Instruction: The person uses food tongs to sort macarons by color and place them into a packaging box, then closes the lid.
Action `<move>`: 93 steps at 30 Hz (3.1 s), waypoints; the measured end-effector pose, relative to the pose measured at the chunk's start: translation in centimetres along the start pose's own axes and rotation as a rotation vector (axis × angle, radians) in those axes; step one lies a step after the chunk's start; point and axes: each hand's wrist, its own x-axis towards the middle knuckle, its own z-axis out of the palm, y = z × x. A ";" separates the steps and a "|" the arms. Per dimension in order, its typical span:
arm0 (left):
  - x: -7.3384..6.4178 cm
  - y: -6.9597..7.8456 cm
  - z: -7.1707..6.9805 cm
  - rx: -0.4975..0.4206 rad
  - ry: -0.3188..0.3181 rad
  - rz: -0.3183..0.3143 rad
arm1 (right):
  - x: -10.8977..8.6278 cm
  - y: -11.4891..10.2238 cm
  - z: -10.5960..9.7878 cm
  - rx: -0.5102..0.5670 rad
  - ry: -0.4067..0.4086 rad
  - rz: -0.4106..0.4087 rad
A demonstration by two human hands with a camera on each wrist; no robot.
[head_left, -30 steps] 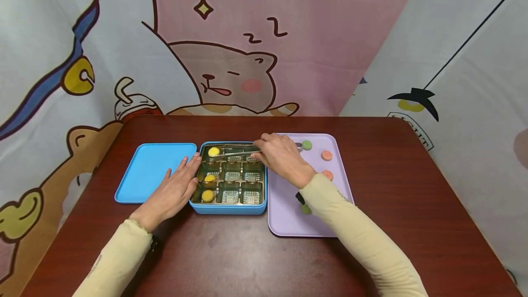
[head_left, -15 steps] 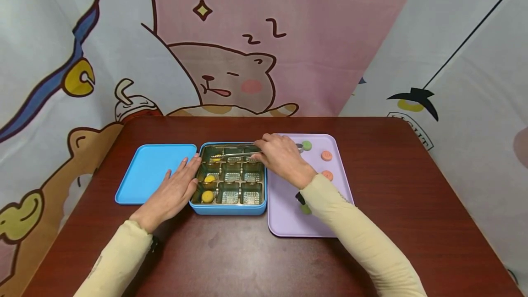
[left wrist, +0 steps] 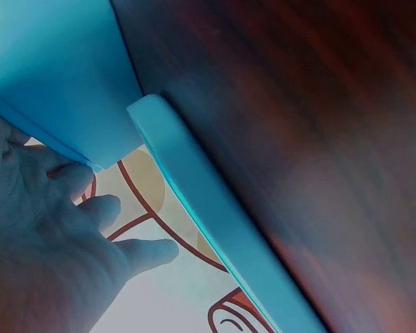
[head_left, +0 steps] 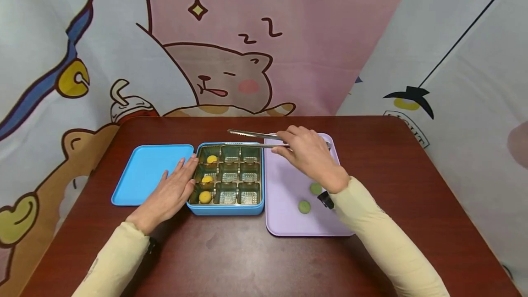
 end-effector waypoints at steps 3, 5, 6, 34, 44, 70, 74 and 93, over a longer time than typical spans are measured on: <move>0.1 -0.1 0.0 0.003 0.001 0.002 | -1.1 0.6 -1.1 -0.004 0.004 0.019; 0.1 -0.1 -0.1 0.005 0.001 0.001 | -1.8 1.0 -1.8 -0.005 0.005 0.035; 0.1 -0.1 -0.1 0.004 0.001 0.002 | -2.2 1.2 -2.0 -0.003 0.008 0.043; 0.2 -0.1 0.0 0.001 0.007 0.000 | -13.5 4.8 -4.4 0.013 0.059 0.121; 0.2 -0.1 0.0 0.000 0.005 -0.004 | -16.9 6.4 -5.0 0.040 -0.043 0.194; 0.1 0.0 0.2 -0.002 0.005 0.000 | -20.2 9.0 -3.1 -0.053 -0.154 0.054; 0.1 -0.1 0.2 -0.010 0.002 -0.004 | -20.2 8.7 -3.0 -0.071 -0.148 0.044; 0.2 0.0 0.2 -0.002 0.004 -0.008 | -20.3 8.4 -2.3 -0.109 -0.111 -0.001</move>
